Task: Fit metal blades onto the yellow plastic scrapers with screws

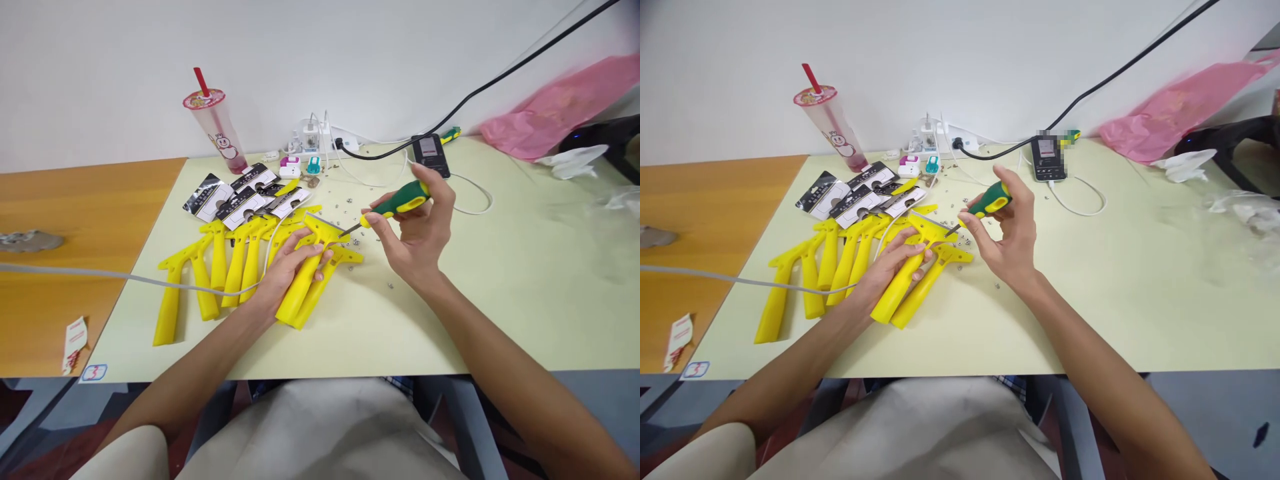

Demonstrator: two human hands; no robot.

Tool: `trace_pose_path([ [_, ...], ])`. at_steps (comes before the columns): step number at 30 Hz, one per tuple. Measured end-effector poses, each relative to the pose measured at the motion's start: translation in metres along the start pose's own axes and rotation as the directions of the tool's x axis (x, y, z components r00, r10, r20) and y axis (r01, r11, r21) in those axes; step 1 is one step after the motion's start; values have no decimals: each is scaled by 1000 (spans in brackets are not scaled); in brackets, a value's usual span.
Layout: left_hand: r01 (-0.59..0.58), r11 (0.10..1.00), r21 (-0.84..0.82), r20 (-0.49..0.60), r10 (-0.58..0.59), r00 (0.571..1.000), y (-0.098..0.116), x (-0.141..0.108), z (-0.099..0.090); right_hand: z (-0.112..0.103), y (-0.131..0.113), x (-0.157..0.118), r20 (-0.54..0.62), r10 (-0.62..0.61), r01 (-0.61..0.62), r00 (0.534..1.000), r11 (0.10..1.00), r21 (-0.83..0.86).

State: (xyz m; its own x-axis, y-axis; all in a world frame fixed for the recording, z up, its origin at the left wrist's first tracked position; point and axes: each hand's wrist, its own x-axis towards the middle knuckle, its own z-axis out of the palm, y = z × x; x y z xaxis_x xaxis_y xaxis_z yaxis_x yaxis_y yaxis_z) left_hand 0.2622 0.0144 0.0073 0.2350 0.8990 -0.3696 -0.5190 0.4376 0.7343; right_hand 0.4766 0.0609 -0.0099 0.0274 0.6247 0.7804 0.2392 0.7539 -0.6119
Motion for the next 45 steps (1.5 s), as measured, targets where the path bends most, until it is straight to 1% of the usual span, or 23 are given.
trace_pose_path([
  [2, 2, 1000, 0, 12, -2, 1000, -1, 0, 0, 0, -2, 1, -3, -4, 4, 1000, 1000, -2],
  [5, -2, 1000, 1, 12, 2, 1000, -3, 0, 0, 0, -4, 1, 30, 22, -23, 999, 1000, 18],
  [7, -3, 1000, -1, 10, 3, 1000, -3, 1, 0, 0, -4, 1, 12, 16, -16, 1000, 1000, 11],
  [10, 6, 1000, 0, 11, -6, 1000, -3, 1, -1, 0, 0, 1, -31, -26, 26, 999, 1000, -8],
  [13, 7, 1000, 3, 22, -7, 1000, -2, 1, -2, -1, 2, 3, -6, -22, 22, 1000, 1000, 15],
  [16, -6, 1000, -5, 11, 6, 1000, -1, 1, -1, 0, 1, 2, 12, -5, 5, 1000, 1000, 27],
  [21, 5, 1000, -3, 6, -5, 1000, 0, 1, 0, -1, 4, 1, -82, -49, 47, 995, 998, -29],
  [23, 5, 1000, 0, 11, -5, 1000, 0, 0, 0, -1, 4, 1, -46, -46, 45, 998, 999, -18],
  [26, 2, 1000, -2, -16, -2, 1000, 1, 1, -1, -1, 4, 1, 20, -26, 26, 999, 1000, 13],
  [29, -1, 1000, 0, -27, 1, 1000, 1, 1, -1, 0, 3, 0, -18, -23, 23, 1000, 1000, 1],
  [32, -4, 1000, 17, 1, 4, 1000, 1, 1, 0, 0, 2, 0, -58, -39, 38, 998, 999, -15],
  [36, -1, 1000, 12, -10, 1, 1000, 0, 0, 0, -1, 0, 2, 28, -18, 17, 999, 999, 33],
  [37, 3, 1000, 7, -16, -3, 1000, -1, 0, 0, -1, 0, 2, 34, -12, 10, 999, 999, 37],
  [40, 19, 1000, -5, -15, -19, 1000, -1, 1, -1, -2, 2, 2, -28, -21, 21, 999, 1000, 4],
  [42, 25, 1000, -10, -4, -25, 1000, -2, 2, -2, -4, 3, 3, -35, -25, 25, 999, 1000, -3],
  [45, 18, 1000, -7, -12, -18, 1000, -1, 3, -2, -7, 4, 4, 47, -12, 11, 999, 999, 37],
])
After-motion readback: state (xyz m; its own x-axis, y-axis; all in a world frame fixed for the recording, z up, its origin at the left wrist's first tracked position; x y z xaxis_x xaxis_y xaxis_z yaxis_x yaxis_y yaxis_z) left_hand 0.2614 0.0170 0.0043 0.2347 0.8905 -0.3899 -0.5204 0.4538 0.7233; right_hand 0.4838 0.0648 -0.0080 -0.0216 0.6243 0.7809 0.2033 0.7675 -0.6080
